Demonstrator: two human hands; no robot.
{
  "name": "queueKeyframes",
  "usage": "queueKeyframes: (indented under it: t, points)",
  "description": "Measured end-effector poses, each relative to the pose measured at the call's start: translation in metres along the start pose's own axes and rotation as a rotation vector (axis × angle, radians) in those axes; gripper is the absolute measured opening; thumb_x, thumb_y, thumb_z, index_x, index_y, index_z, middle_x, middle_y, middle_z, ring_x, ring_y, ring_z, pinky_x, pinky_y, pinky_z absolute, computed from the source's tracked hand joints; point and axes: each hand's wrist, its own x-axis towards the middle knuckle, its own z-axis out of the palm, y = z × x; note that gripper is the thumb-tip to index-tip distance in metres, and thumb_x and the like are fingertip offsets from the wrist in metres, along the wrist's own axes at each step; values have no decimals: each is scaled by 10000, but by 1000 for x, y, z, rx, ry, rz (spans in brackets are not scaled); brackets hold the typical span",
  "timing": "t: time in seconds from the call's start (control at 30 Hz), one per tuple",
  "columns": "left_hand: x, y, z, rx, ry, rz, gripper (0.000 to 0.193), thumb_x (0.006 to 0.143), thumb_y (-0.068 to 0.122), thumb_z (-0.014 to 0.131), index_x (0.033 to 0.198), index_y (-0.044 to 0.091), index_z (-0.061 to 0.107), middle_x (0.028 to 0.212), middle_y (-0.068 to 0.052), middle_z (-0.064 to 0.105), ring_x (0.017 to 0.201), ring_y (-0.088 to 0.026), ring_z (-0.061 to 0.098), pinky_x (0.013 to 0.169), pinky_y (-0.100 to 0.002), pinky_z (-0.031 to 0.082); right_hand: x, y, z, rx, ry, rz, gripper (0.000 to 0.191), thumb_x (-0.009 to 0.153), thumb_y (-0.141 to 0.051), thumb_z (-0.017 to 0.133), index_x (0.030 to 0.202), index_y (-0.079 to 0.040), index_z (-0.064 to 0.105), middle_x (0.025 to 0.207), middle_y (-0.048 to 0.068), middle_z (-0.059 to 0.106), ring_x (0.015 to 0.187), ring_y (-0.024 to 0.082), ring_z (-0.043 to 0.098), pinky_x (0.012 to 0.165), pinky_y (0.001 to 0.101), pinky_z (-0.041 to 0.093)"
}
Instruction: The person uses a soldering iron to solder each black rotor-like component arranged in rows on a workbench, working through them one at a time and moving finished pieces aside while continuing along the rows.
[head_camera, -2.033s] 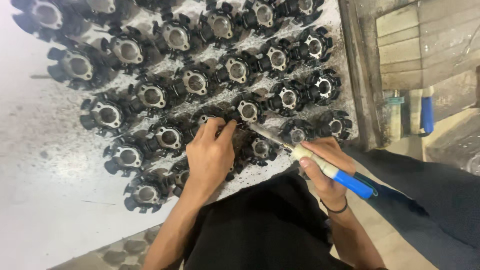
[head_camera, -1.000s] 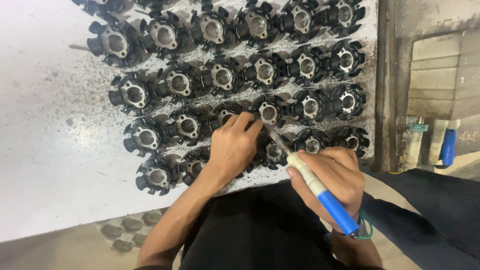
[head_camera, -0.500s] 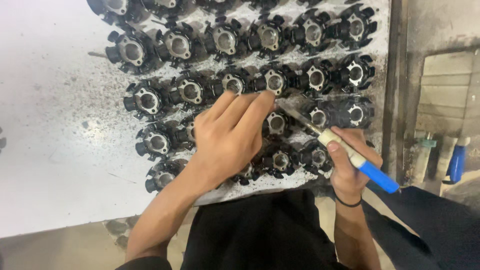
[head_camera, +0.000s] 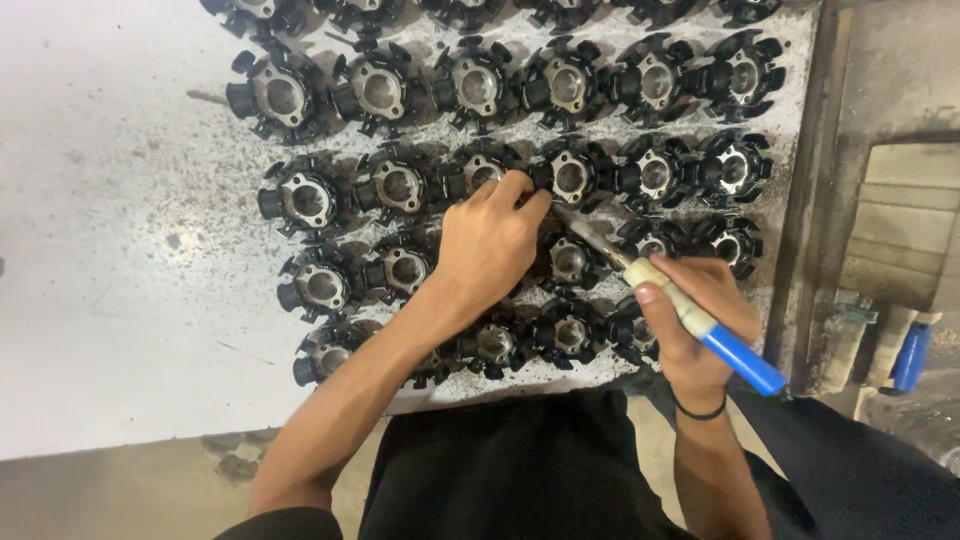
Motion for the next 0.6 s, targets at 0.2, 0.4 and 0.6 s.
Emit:
queueKeyframes:
  t: [0.2,0.4,0.6]
  points:
    - [2,-2,-4,23,54,-7,236,800,30,673,1026,72,728,1014,-76,638,875,-266,686,609,-396,569,4,-5,-2,21,48,6,264,966,-105,792,1180,39,736,1034,177,730,946,199,693,839,252,532]
    - [5,0,2,-3,23,-9,165,810,36,677,965,77,716,970,-90,614,855,-276,683,603,-407,568,18,-19,3,-36,-2,-21,245,953,-97,801,1150,36,742,1037,158,752,948,199,693,843,271,536]
    - [3,-3,9,-12,-19,-4,165,805,34,679,968,50,689,1002,-112,623,872,-301,691,619,-418,576,40,-56,4,-317,-110,-251,263,883,-90,858,1103,17,762,962,120,776,863,198,697,811,317,524]
